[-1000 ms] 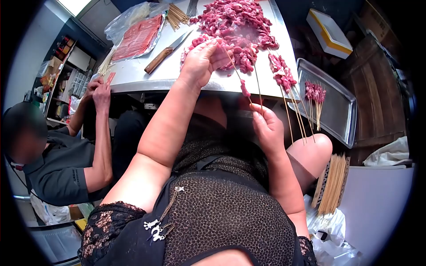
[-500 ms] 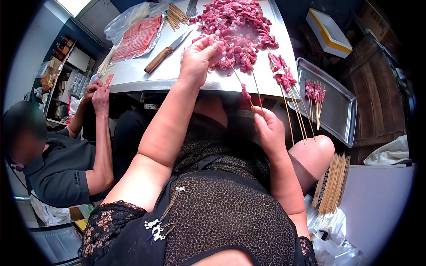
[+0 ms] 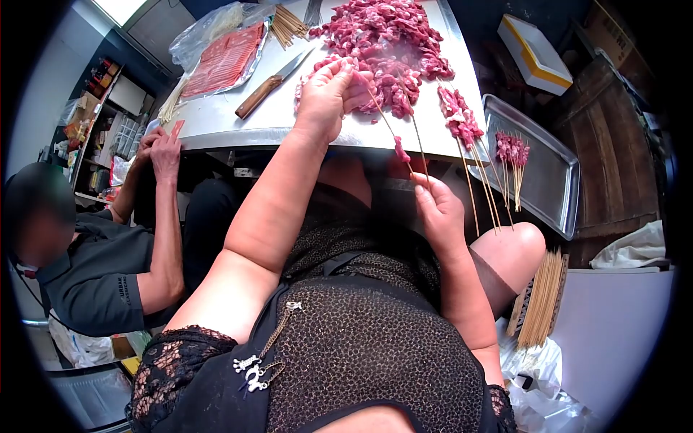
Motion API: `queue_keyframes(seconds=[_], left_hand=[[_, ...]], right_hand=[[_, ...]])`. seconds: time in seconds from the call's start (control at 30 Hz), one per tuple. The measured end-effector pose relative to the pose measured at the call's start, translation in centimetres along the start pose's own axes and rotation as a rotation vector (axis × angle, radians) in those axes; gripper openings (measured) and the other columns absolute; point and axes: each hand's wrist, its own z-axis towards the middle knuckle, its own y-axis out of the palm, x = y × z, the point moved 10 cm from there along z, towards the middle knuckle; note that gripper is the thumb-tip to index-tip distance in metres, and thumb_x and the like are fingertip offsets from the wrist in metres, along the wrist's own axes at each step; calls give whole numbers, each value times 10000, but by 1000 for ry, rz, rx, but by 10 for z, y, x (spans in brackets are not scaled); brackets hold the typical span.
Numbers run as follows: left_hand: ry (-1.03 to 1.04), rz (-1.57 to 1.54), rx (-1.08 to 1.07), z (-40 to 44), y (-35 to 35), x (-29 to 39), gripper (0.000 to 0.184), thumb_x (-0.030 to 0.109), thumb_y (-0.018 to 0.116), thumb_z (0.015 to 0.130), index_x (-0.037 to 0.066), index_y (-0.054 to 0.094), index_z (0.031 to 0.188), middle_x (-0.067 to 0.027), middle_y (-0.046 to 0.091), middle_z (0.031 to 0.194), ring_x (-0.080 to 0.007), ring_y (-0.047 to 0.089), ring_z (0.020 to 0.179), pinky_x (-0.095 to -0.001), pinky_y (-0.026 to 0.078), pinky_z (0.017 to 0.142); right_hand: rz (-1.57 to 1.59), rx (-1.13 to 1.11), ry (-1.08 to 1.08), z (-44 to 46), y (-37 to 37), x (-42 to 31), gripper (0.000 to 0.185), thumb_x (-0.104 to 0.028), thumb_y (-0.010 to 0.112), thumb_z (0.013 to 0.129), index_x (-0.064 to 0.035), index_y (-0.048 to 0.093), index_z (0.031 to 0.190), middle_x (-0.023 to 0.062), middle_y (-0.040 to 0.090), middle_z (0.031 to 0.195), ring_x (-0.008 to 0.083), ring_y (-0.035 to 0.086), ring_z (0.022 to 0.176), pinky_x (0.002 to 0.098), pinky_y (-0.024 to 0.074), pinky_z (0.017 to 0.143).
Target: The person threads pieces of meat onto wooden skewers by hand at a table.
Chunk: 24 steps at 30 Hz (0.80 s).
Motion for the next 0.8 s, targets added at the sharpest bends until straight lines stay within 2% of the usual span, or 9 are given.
queue_keyframes(seconds=[0.13,0.23,0.4,0.47,0.6,0.67,0.7,0.77,0.8], left_hand=[[46,-14,70,-2,-6,4,208,8,587,866,-20,519,1061,-126,643,924,-189,655,778,-291,583,708],[-4,-56,62,1,-12,2,238,12,571,878,10,510,1108,-110,634,979,-183,654,847,-288,576,734],[-1,-43,54,0,-11,3,239,4,578,871,6,527,1105,-99,631,996,-175,651,858,-274,579,724],[14,-66,32,-2,-9,6,265,-27,620,830,-28,521,1076,-125,637,959,-180,654,785,-270,589,687],[8,-73,24,-3,-9,6,268,-26,620,831,-24,526,1082,-129,638,973,-177,652,797,-268,588,691],[11,-64,39,-3,-11,5,249,-27,617,831,-25,536,1067,-128,638,971,-177,650,808,-267,586,693],[12,-65,39,-2,-11,5,249,-27,617,831,-25,536,1067,-128,638,971,-177,650,808,-267,586,693],[26,-65,29,-2,-13,5,249,-29,612,835,-26,535,1072,-130,638,972,-178,649,816,-271,586,698],[22,-64,31,-4,-14,4,249,-29,612,835,-26,535,1072,-130,638,972,-178,649,816,-271,586,698]], right_hand=[[56,-5,-3,-1,1,-2,222,-68,552,903,-15,632,1103,-91,486,664,-12,383,558,155,323,501],[70,-7,-9,-2,0,0,221,-63,556,901,-13,633,1101,-91,492,667,-11,385,557,155,325,500],[13,1,-10,-1,-2,-4,227,-54,566,895,-19,636,1108,-90,507,674,-10,396,560,153,335,504],[72,-26,13,-2,-1,-1,229,-57,572,891,-23,641,1107,-86,521,680,-9,407,563,155,343,507],[35,-1,-3,-2,-8,-6,228,-61,578,889,-20,646,1103,-86,528,693,-9,406,566,153,350,513],[-31,7,-24,-2,-11,-7,222,-65,586,883,-16,649,1090,-43,617,753,10,498,626,168,415,576],[-32,6,-26,-1,-11,-7,222,-65,586,883,-16,649,1090,-43,617,753,10,498,626,168,415,576],[-130,42,-124,-2,-13,-16,220,-66,593,875,-15,650,1081,31,686,861,44,585,742,194,465,679],[-129,41,-120,-4,-12,-15,220,-66,593,875,-15,650,1081,31,686,861,44,585,742,194,465,679]])
